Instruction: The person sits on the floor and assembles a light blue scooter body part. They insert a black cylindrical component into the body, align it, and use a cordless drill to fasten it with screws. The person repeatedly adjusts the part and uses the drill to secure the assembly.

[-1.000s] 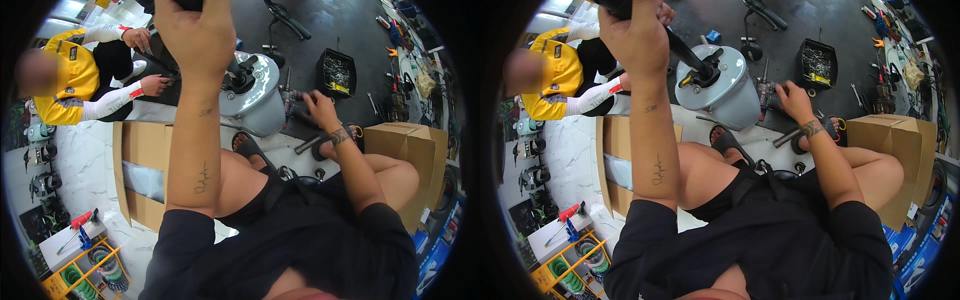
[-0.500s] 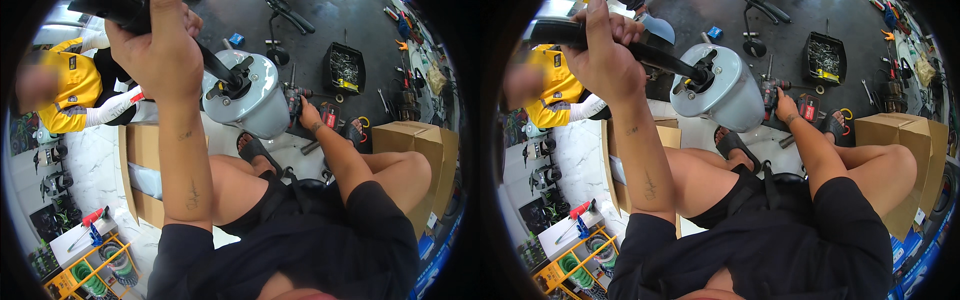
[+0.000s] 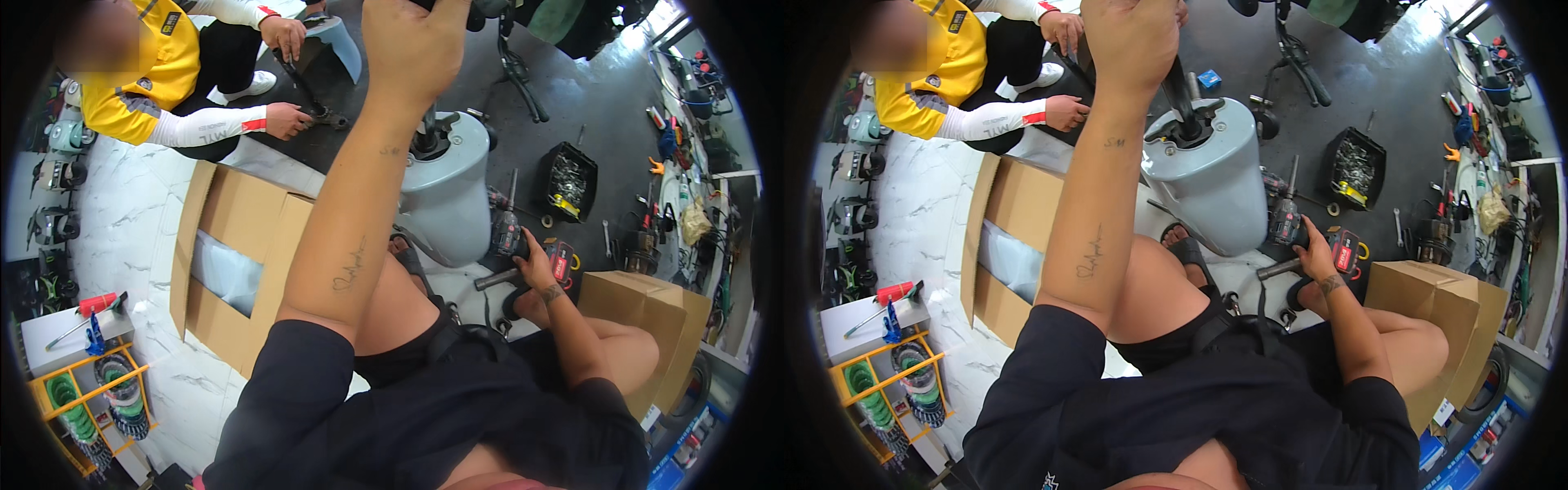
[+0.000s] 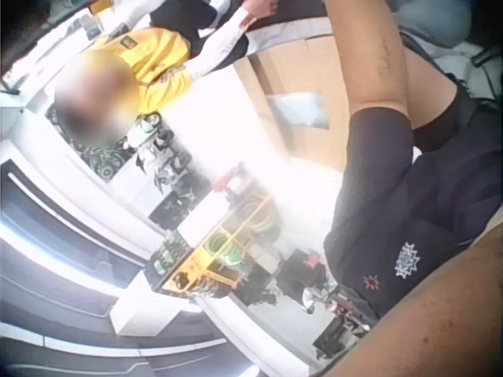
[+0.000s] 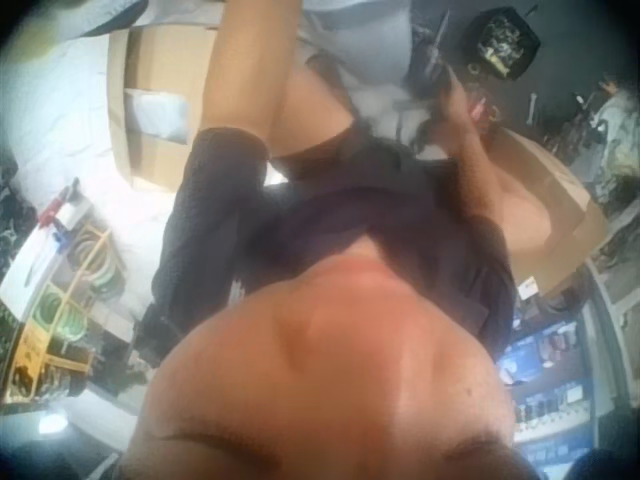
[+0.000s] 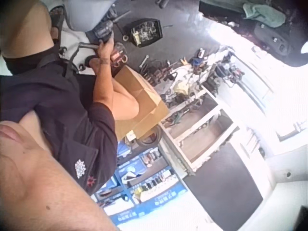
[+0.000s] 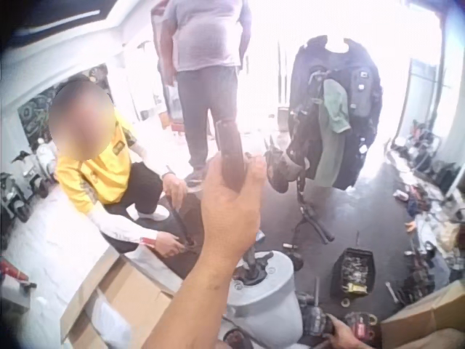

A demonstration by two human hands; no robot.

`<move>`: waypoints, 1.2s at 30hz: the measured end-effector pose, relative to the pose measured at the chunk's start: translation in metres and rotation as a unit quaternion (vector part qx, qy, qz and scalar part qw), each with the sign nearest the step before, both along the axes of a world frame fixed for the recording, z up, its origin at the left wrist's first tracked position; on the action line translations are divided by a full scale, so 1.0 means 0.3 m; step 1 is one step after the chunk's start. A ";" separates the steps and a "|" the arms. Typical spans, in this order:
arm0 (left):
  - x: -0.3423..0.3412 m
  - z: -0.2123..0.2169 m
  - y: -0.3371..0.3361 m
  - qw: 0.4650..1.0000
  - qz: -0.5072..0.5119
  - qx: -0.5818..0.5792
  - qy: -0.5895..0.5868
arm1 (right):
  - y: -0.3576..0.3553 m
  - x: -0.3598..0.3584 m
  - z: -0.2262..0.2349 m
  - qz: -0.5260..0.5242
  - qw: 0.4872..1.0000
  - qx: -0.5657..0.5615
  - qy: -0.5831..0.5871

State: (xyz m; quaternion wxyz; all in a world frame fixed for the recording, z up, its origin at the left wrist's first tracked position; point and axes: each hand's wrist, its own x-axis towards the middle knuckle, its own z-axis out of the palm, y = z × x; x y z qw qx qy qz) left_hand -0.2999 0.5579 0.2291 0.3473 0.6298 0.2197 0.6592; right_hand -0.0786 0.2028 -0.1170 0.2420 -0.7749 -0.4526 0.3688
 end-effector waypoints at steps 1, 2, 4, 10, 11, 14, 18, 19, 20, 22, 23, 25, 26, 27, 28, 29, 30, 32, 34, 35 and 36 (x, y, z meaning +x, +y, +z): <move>-0.002 0.001 -0.006 1.000 0.006 -0.004 0.011 | -0.014 0.006 0.013 0.000 1.000 0.003 -0.008; -0.007 0.006 -0.009 1.000 0.011 -0.006 0.022 | -0.027 0.013 0.023 -0.010 1.000 -0.004 0.012; -0.010 0.017 -0.022 0.999 0.005 -0.024 0.034 | -0.052 0.026 0.037 -0.014 1.000 -0.014 0.017; -0.021 0.038 -0.045 0.991 -0.122 -0.049 -0.036 | -0.095 0.007 0.192 -0.096 0.976 0.093 0.172; -0.021 0.037 -0.048 0.988 -0.138 -0.045 -0.045 | -0.096 -0.012 0.240 -0.140 0.960 0.101 0.218; -0.027 0.035 -0.058 0.984 -0.169 -0.030 -0.053 | -0.135 -0.051 0.439 -0.188 0.955 0.120 0.195; -0.044 0.039 -0.060 0.988 -0.153 -0.015 -0.003 | -0.148 -0.128 0.623 -0.227 0.935 0.147 0.231; -0.050 0.039 -0.063 0.989 -0.150 -0.017 0.013 | -0.142 -0.140 0.652 -0.214 0.940 0.138 0.228; -0.055 0.039 -0.062 0.989 -0.145 -0.013 0.027 | -0.135 -0.152 0.676 -0.201 0.945 0.129 0.225; -0.062 0.040 -0.063 0.989 -0.136 -0.003 0.056 | -0.109 -0.175 0.710 -0.172 0.959 0.104 0.200; -0.063 0.040 -0.065 0.987 -0.154 -0.017 0.046 | -0.093 -0.190 0.721 -0.173 0.968 0.072 0.167; -0.061 0.038 -0.070 0.981 -0.189 -0.043 0.026 | -0.049 -0.227 0.731 -0.132 0.971 0.106 0.170; -0.056 0.038 -0.073 0.978 -0.203 -0.045 0.008 | -0.024 -0.247 0.734 -0.132 0.970 0.103 0.176; -0.052 0.038 -0.077 0.975 -0.217 -0.047 -0.010 | 0.002 -0.268 0.734 -0.117 0.975 0.101 0.160; -0.051 0.038 -0.080 0.972 -0.230 -0.050 -0.027 | 0.025 -0.283 0.737 -0.137 0.965 0.081 0.210; -0.051 0.038 -0.084 0.977 -0.210 -0.033 -0.004 | 0.051 -0.298 0.736 -0.130 0.966 0.087 0.208; -0.054 0.038 -0.087 0.981 -0.191 -0.017 0.020 | 0.074 -0.310 0.733 -0.123 0.966 0.092 0.207; -0.062 0.038 -0.096 0.980 -0.195 -0.021 0.043 | 0.114 -0.328 0.726 -0.099 0.967 0.137 0.192; -0.068 0.033 -0.114 0.967 -0.245 -0.059 0.039 | 0.140 -0.334 0.730 -0.078 0.966 0.145 0.198; -0.071 0.031 -0.119 0.968 -0.241 -0.057 0.051 | 0.150 -0.334 0.740 -0.081 0.970 0.126 0.192; -0.075 0.030 -0.122 0.968 -0.237 -0.056 0.062 | 0.159 -0.334 0.756 -0.066 0.971 0.136 0.187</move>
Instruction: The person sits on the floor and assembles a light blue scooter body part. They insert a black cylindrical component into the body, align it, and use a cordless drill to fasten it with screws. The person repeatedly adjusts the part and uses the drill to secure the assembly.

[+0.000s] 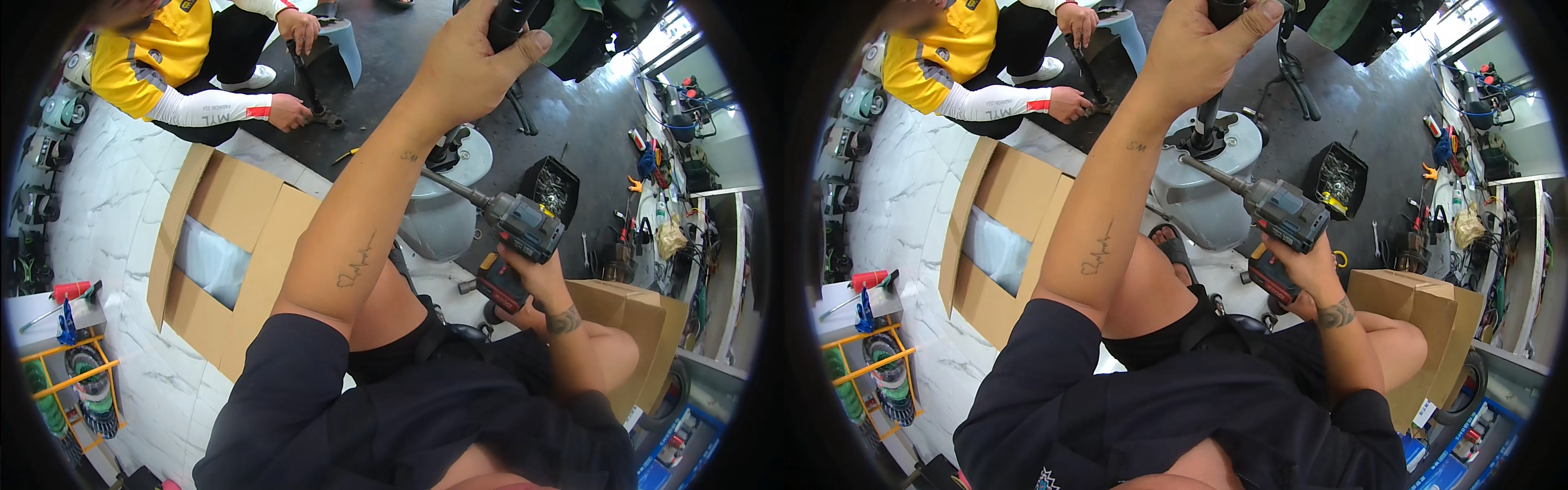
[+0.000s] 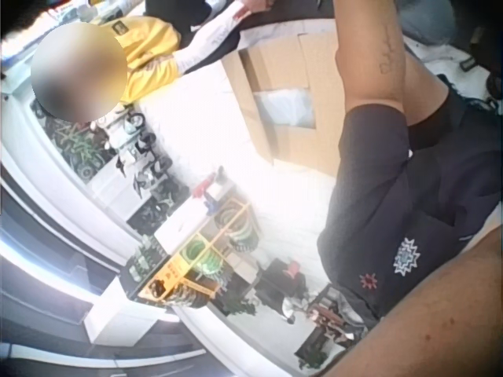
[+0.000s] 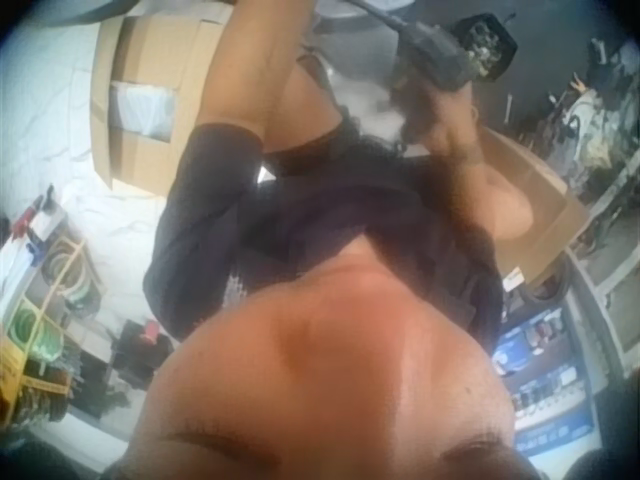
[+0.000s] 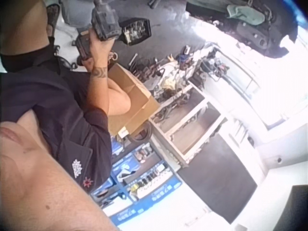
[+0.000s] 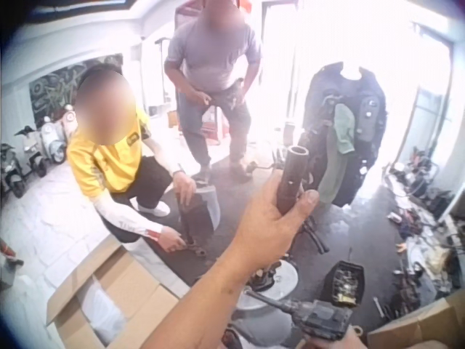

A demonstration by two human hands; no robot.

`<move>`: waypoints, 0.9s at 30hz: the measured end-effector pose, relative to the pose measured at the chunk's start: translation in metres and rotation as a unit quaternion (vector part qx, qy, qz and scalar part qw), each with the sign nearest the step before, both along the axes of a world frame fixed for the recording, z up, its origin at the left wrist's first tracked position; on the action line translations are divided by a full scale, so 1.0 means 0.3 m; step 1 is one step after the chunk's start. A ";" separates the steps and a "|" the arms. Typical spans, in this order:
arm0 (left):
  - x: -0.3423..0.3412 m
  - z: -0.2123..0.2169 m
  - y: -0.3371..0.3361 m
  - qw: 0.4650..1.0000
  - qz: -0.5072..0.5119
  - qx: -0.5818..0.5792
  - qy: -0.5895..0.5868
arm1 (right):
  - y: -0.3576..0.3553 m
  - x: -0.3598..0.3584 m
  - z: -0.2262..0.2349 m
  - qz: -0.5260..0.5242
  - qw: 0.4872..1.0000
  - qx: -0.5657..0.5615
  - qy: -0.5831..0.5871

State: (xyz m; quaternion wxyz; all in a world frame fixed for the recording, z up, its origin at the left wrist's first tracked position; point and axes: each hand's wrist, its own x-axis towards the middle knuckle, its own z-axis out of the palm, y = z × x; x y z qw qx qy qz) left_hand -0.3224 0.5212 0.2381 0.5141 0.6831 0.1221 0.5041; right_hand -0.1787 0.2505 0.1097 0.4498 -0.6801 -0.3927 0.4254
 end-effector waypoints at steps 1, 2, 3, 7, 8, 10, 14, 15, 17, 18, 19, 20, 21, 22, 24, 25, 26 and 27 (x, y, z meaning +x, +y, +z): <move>-0.002 0.001 -0.002 1.000 0.004 0.005 0.011 | 0.010 0.003 0.027 0.003 1.000 -0.012 -0.013; -0.002 0.001 -0.003 1.000 -0.003 0.006 -0.001 | 0.021 0.006 0.063 -0.014 0.997 -0.063 -0.035; -0.003 0.004 0.001 1.000 -0.010 0.006 -0.013 | 0.040 0.010 0.107 0.039 0.995 -0.014 -0.086; -0.033 0.024 0.040 0.990 -0.129 -0.057 0.004 | 0.203 0.017 0.339 0.172 0.946 0.044 -0.273; -0.049 0.030 0.047 0.985 -0.161 -0.062 0.024 | 0.254 0.015 0.398 0.195 0.932 -0.023 -0.306; -0.076 0.034 0.040 0.972 -0.215 -0.094 -0.011 | 0.349 -0.006 0.497 0.236 0.883 -0.064 -0.401; -0.113 0.060 0.002 0.971 -0.201 -0.126 0.028 | 0.484 -0.084 0.611 0.308 0.802 -0.071 -0.507; -0.119 0.072 -0.003 0.970 -0.206 -0.125 0.041 | 0.504 -0.104 0.627 0.311 0.795 -0.064 -0.517; -0.134 0.096 -0.007 0.966 -0.216 -0.126 0.067 | 0.536 -0.140 0.653 0.338 0.792 -0.102 -0.498; -0.134 0.107 -0.007 0.972 -0.210 -0.092 0.053 | 0.550 -0.149 0.672 0.340 0.799 -0.152 -0.472; -0.142 0.114 -0.008 0.972 -0.197 -0.108 0.074 | 0.557 -0.160 0.686 0.339 0.804 -0.201 -0.445; -0.154 0.124 -0.007 0.971 -0.185 -0.122 0.095 | 0.563 -0.171 0.697 0.340 0.797 -0.215 -0.451; -0.163 0.128 -0.008 0.968 -0.174 -0.137 0.116 | 0.559 -0.182 0.705 0.328 0.813 -0.214 -0.431; -0.153 0.128 -0.012 0.977 -0.150 -0.121 0.093 | 0.552 -0.193 0.709 0.311 0.825 -0.219 -0.418; -0.161 0.133 -0.016 0.977 -0.159 -0.103 0.100 | 0.532 -0.209 0.715 0.273 0.850 -0.225 -0.389; -0.162 0.135 -0.019 0.977 -0.163 -0.094 0.103 | 0.531 -0.215 0.716 0.270 0.851 -0.231 -0.388; -0.158 0.133 -0.025 0.979 -0.147 -0.089 0.106 | 0.531 -0.219 0.715 0.267 0.851 -0.235 -0.386; -0.157 0.134 -0.027 0.978 -0.164 -0.082 0.102 | 0.528 -0.219 0.713 0.265 0.851 -0.240 -0.385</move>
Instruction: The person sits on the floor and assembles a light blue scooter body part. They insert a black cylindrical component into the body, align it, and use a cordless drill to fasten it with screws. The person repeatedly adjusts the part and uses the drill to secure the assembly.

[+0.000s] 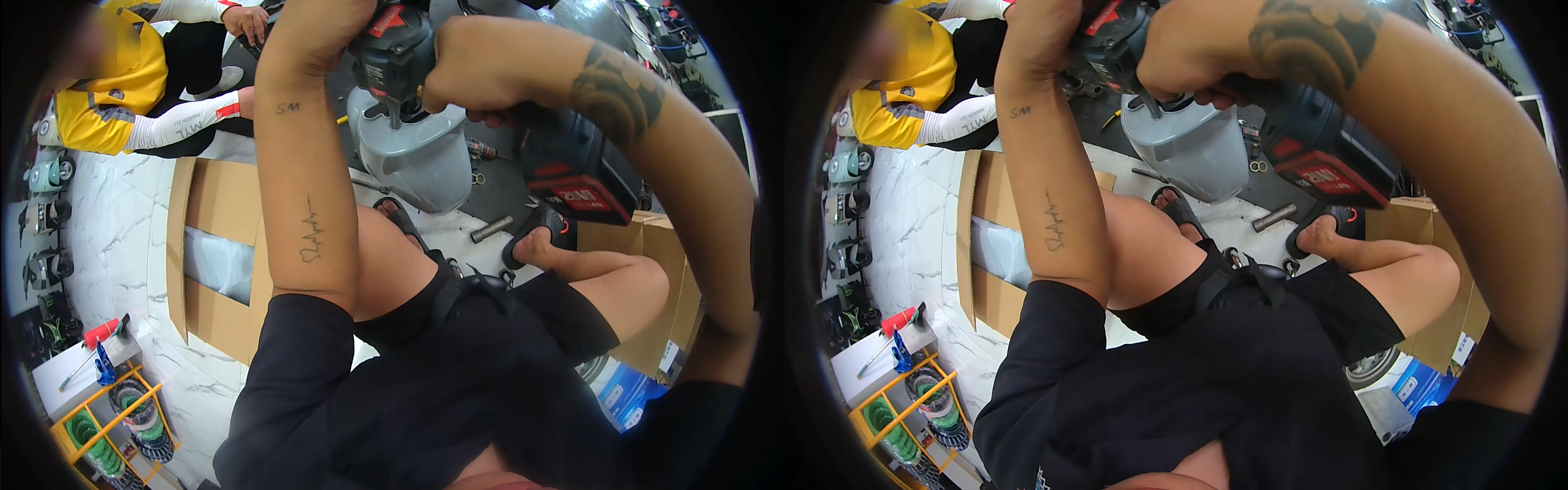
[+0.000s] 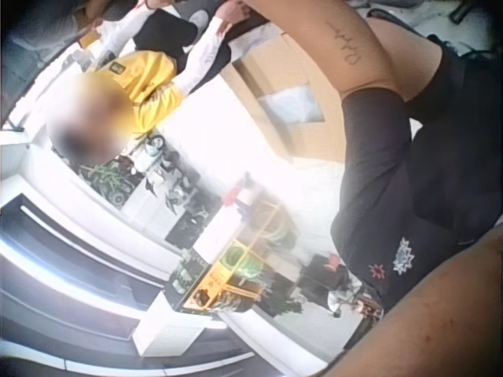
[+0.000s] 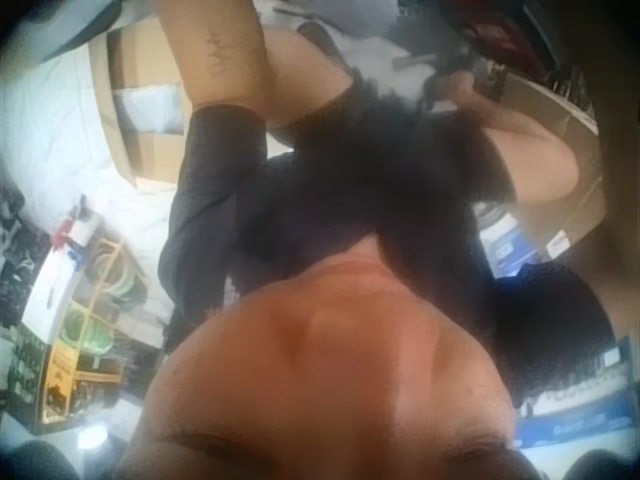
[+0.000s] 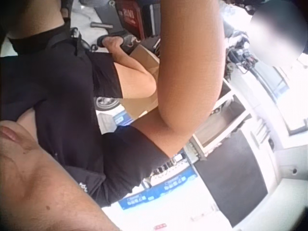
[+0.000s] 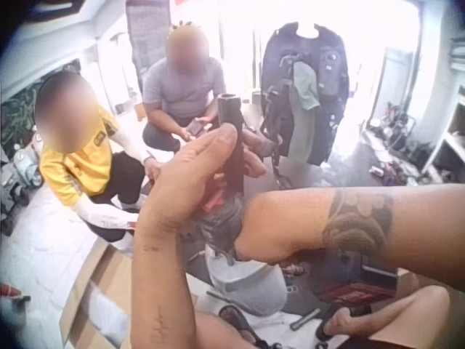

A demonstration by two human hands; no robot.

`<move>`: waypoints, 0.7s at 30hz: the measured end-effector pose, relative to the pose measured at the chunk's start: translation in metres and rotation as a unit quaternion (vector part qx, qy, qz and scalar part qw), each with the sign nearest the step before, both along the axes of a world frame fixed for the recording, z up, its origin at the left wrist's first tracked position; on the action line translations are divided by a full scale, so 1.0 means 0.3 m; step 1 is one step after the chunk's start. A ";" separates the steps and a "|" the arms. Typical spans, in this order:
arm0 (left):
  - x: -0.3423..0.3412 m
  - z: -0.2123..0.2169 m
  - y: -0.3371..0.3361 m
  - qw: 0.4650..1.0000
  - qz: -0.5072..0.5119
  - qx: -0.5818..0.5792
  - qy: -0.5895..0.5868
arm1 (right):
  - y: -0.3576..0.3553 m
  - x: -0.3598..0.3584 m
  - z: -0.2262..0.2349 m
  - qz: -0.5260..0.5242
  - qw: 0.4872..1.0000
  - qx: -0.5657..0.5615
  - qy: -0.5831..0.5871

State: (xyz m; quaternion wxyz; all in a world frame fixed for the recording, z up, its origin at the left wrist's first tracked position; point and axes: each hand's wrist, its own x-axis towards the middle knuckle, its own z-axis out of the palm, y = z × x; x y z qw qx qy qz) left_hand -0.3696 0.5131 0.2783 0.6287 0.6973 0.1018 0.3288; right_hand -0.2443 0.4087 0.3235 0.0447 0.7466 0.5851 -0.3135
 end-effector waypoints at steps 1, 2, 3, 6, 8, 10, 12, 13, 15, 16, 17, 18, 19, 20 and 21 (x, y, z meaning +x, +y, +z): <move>-0.001 0.002 -0.002 1.000 -0.016 0.004 -0.006 | 0.005 0.004 -0.001 0.011 1.000 0.013 0.001; 0.010 -0.003 -0.004 0.999 0.009 0.022 -0.022 | 0.018 0.012 0.002 0.028 0.999 0.019 0.000; 0.017 -0.004 -0.005 0.998 0.034 0.041 -0.036 | 0.026 0.020 0.000 0.037 0.999 0.017 -0.003; 0.007 -0.003 0.001 0.998 0.050 -0.005 0.024 | 0.052 0.048 -0.005 0.058 0.998 0.014 -0.006; -0.001 -0.003 0.002 0.999 0.040 0.026 0.020 | 0.064 0.060 -0.007 0.065 0.998 0.009 -0.006; -0.004 -0.005 0.004 0.998 0.039 0.039 0.014 | 0.066 0.068 -0.012 0.068 0.998 0.009 -0.006; 0.002 -0.013 0.006 0.998 0.049 0.034 0.005 | 0.067 0.072 -0.017 0.069 0.998 0.011 -0.006; 0.005 -0.014 0.010 0.999 0.043 0.017 0.002 | 0.067 0.074 -0.019 0.068 0.998 0.011 -0.006; 0.015 -0.022 0.022 0.999 0.027 -0.018 -0.002 | 0.067 0.077 -0.024 0.068 0.998 0.008 -0.006; 0.020 -0.029 0.026 1.000 0.022 0.000 -0.022 | 0.067 0.079 -0.027 0.068 0.998 0.008 -0.007; 0.022 -0.037 0.029 0.999 0.017 0.018 -0.042 | 0.068 0.081 -0.029 0.066 0.998 0.009 -0.005; 0.023 -0.046 0.031 0.997 0.013 0.036 -0.061 | 0.070 0.080 -0.033 0.065 0.998 0.009 -0.005; 0.024 -0.046 0.042 0.998 0.004 0.032 -0.053 | 0.070 0.081 -0.034 0.065 0.998 0.008 -0.004; 0.023 -0.045 0.052 0.999 -0.004 0.028 -0.045 | 0.074 0.081 -0.034 0.065 0.998 0.007 -0.003; 0.023 -0.047 0.057 0.999 -0.011 0.024 -0.037 | 0.074 0.081 -0.036 0.067 0.998 0.007 -0.003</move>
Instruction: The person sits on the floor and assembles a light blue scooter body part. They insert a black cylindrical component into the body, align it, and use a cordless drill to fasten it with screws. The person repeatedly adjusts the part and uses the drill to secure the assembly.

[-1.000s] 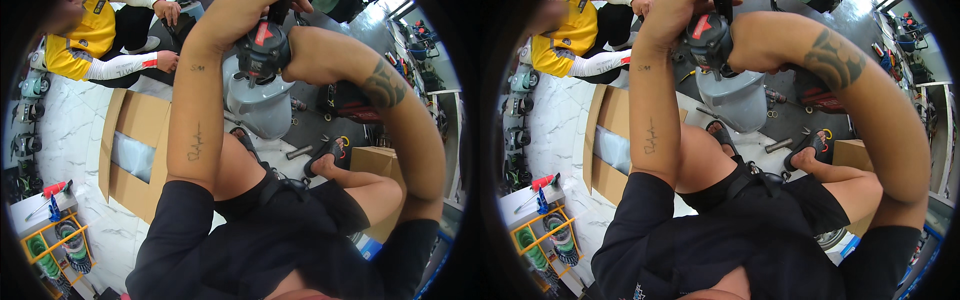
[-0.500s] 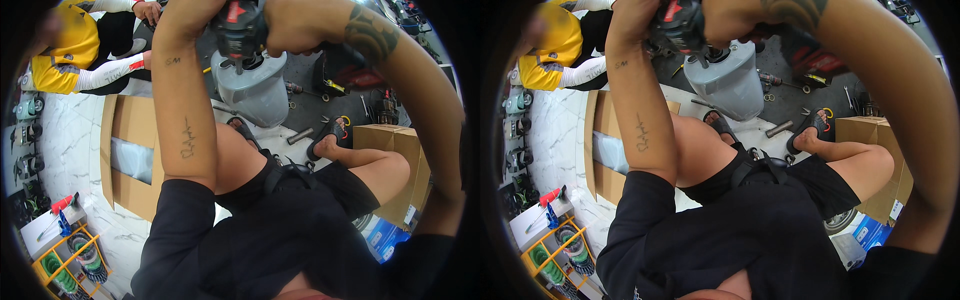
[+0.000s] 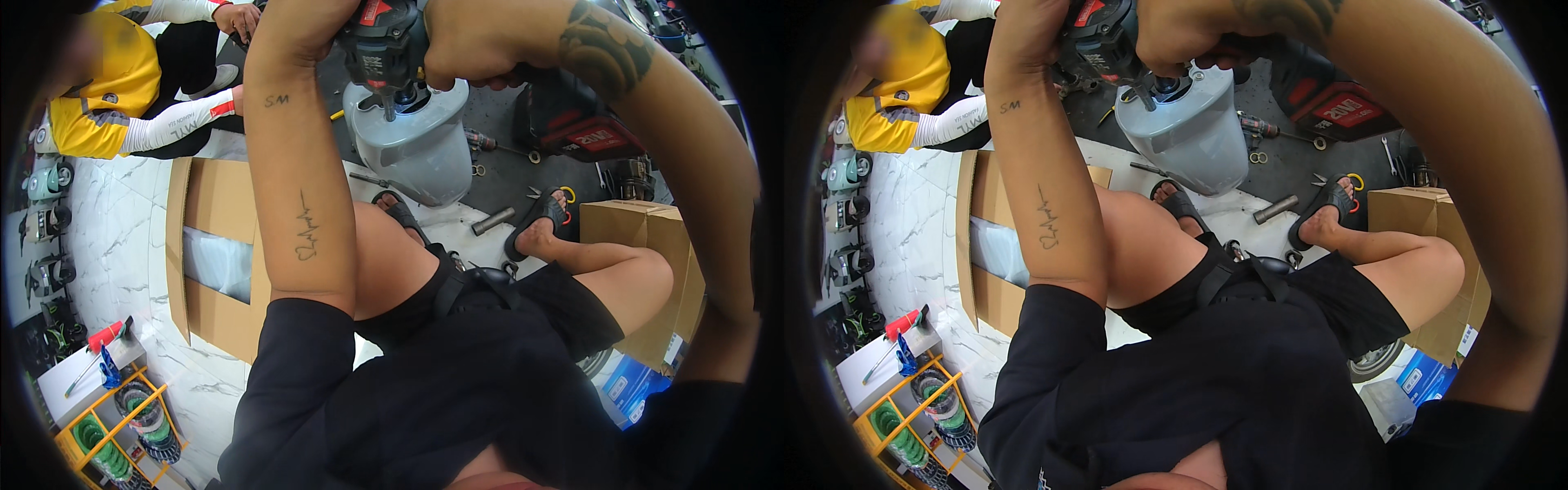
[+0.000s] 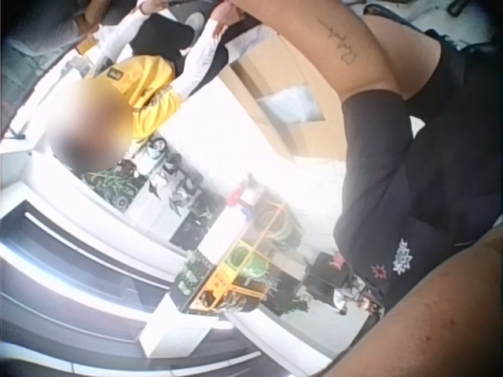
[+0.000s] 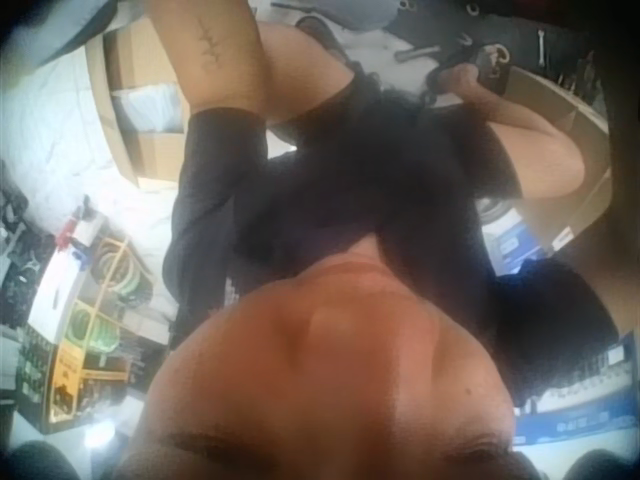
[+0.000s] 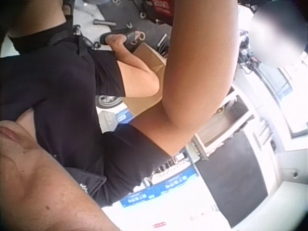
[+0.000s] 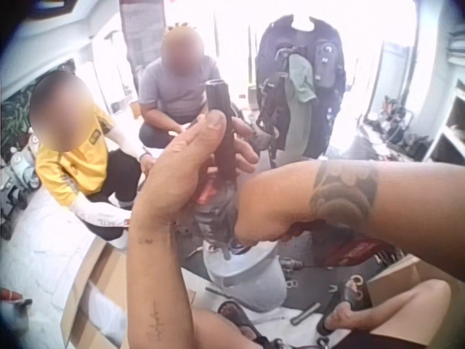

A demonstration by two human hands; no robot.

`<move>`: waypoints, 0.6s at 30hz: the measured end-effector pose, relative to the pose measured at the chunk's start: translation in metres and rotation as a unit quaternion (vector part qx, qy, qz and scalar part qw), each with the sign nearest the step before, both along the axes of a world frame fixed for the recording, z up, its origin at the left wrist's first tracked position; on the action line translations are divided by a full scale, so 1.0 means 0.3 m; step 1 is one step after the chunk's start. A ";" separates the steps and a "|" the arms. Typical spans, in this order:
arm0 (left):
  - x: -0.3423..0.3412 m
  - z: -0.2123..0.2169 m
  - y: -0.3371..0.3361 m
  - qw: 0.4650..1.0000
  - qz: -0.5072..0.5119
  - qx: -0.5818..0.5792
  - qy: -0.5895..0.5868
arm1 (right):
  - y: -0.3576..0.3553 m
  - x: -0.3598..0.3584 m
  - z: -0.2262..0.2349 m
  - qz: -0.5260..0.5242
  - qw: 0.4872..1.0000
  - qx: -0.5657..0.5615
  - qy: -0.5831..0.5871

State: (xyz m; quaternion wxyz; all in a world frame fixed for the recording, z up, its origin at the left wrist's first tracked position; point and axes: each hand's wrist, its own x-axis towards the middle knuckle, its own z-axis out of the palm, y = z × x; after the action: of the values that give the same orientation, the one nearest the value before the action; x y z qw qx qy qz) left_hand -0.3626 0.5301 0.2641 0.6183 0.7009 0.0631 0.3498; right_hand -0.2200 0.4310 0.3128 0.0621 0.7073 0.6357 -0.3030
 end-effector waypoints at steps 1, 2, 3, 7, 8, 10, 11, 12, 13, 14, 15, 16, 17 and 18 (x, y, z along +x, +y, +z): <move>0.001 -0.002 0.004 1.000 0.004 -0.005 -0.004 | 0.003 0.000 0.000 0.001 1.000 -0.002 -0.001; 0.003 -0.004 0.004 1.000 0.008 -0.010 -0.008 | 0.005 0.001 0.000 0.004 1.000 -0.002 -0.002; 0.006 -0.007 0.003 1.000 0.012 -0.016 -0.013 | 0.008 0.003 0.002 0.005 1.000 -0.002 -0.001; 0.004 -0.008 -0.002 1.000 0.016 -0.011 -0.019 | 0.016 0.011 0.000 0.009 1.000 -0.002 0.000; 0.005 -0.008 -0.002 0.999 0.015 -0.018 -0.021 | 0.016 0.014 0.001 0.009 1.000 -0.003 -0.001; 0.006 -0.007 -0.001 0.999 0.013 -0.024 -0.026 | 0.018 0.017 -0.002 0.009 1.000 -0.004 -0.002; 0.008 -0.006 0.001 0.999 0.011 -0.023 -0.027 | 0.020 0.018 -0.004 0.010 1.000 -0.004 -0.002; 0.008 -0.006 0.002 0.999 0.010 -0.023 -0.028 | 0.019 0.020 -0.004 0.011 1.000 -0.004 -0.002; 0.009 -0.007 0.003 0.999 0.014 -0.016 -0.028 | 0.018 0.021 -0.006 0.012 1.000 -0.003 -0.002; 0.010 -0.008 0.003 0.999 0.019 -0.010 -0.027 | 0.018 0.023 -0.006 0.012 1.000 -0.002 -0.004; 0.010 -0.009 0.004 0.999 0.022 -0.004 -0.027 | 0.015 0.025 -0.008 0.012 1.000 -0.001 -0.003; 0.013 -0.011 0.004 0.999 0.023 0.000 -0.032 | 0.015 0.027 -0.009 0.010 1.000 -0.001 -0.003; 0.017 -0.013 0.002 0.999 0.024 0.003 -0.037 | 0.014 0.029 -0.009 0.009 1.000 0.000 -0.003; 0.018 -0.013 0.001 0.999 0.026 0.006 -0.042 | 0.013 0.030 -0.011 0.011 1.000 0.000 -0.002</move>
State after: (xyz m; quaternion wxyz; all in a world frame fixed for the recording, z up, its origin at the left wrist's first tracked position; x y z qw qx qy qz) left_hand -0.3573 0.5305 0.2601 0.6069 0.6874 0.0527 0.3955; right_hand -0.2110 0.4348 0.3094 0.0670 0.7012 0.6430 -0.3007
